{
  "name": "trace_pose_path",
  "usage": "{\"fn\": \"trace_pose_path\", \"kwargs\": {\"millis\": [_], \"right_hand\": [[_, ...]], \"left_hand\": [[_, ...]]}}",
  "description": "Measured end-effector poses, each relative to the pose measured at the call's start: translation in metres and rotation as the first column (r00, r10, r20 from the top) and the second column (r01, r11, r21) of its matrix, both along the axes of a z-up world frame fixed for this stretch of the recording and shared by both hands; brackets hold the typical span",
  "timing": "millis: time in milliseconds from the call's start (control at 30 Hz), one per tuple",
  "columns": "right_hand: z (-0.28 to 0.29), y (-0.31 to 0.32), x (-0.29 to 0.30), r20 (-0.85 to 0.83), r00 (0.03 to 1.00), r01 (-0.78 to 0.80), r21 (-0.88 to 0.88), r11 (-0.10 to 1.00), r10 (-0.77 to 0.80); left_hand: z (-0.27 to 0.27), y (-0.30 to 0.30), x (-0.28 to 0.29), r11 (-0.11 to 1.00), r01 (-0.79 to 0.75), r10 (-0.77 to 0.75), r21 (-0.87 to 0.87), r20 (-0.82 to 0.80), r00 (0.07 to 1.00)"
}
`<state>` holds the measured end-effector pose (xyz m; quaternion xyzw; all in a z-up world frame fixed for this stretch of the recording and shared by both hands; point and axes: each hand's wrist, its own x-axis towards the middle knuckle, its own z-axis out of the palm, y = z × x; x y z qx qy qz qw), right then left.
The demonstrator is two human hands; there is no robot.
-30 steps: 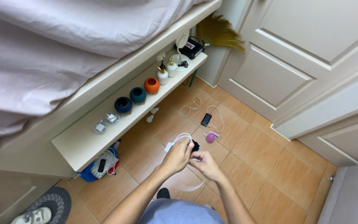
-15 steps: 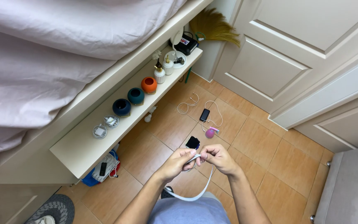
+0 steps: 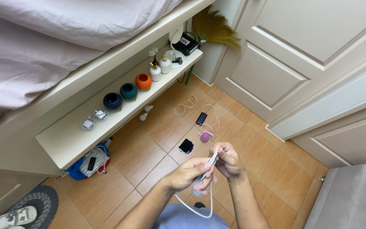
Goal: Winding and organizing USB charging cables in a bedroom.
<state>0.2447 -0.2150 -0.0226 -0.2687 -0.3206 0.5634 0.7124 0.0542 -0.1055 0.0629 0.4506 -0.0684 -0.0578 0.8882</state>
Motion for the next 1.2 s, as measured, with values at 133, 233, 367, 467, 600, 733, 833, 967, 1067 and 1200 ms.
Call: {"fn": "trace_pose_path", "kwargs": {"millis": [133, 233, 367, 467, 600, 733, 833, 967, 1067, 1200], "right_hand": [[-0.003, -0.045, 0.024, -0.002, 0.999, 0.050, -0.072, 0.996, -0.051], [-0.008, -0.072, 0.042, 0.045, 0.998, 0.051, -0.102, 0.993, -0.047], [-0.017, -0.098, 0.057, 0.126, 0.991, -0.037, -0.113, 0.993, 0.051], [-0.011, -0.093, 0.049, 0.059, 0.996, -0.062, -0.152, 0.986, 0.072], [-0.006, -0.084, 0.039, 0.003, 0.999, -0.043, -0.187, 0.982, 0.044], [-0.014, -0.083, 0.041, 0.001, 0.999, -0.049, -0.116, 0.992, 0.050], [-0.017, -0.075, 0.046, 0.083, 0.995, -0.036, -0.142, 0.989, 0.048], [-0.017, -0.056, 0.038, 0.082, 0.997, 0.020, -0.128, 0.992, -0.010], [-0.010, -0.025, 0.026, 0.008, 0.999, 0.051, -0.111, 0.993, -0.050], [-0.039, 0.016, 0.006, -0.106, 0.989, 0.090, -0.130, 0.987, -0.104]], "left_hand": [[-0.023, -0.053, 0.027, 0.961, -0.146, 0.151, -0.233, 0.003, 0.989], [-0.026, -0.081, 0.039, 0.929, -0.288, 0.280, -0.232, -0.067, 0.958], [-0.036, -0.111, 0.047, 0.888, -0.454, 0.452, -0.069, -0.044, 0.891], [-0.028, -0.125, 0.050, 0.810, -0.585, 0.585, -0.044, -0.008, 0.811], [0.001, -0.131, 0.050, 0.802, -0.593, 0.590, -0.072, -0.056, 0.806], [0.001, -0.123, 0.049, 0.807, -0.588, 0.585, -0.049, -0.059, 0.809], [0.005, -0.108, 0.046, 0.859, -0.505, 0.499, -0.080, -0.086, 0.862], [0.003, -0.090, 0.043, 0.888, -0.427, 0.418, -0.172, -0.086, 0.904], [0.006, -0.071, 0.043, 0.866, -0.457, 0.457, -0.202, -0.051, 0.888], [0.006, -0.033, 0.033, 0.809, -0.587, 0.588, -0.045, 0.024, 0.809]]}}
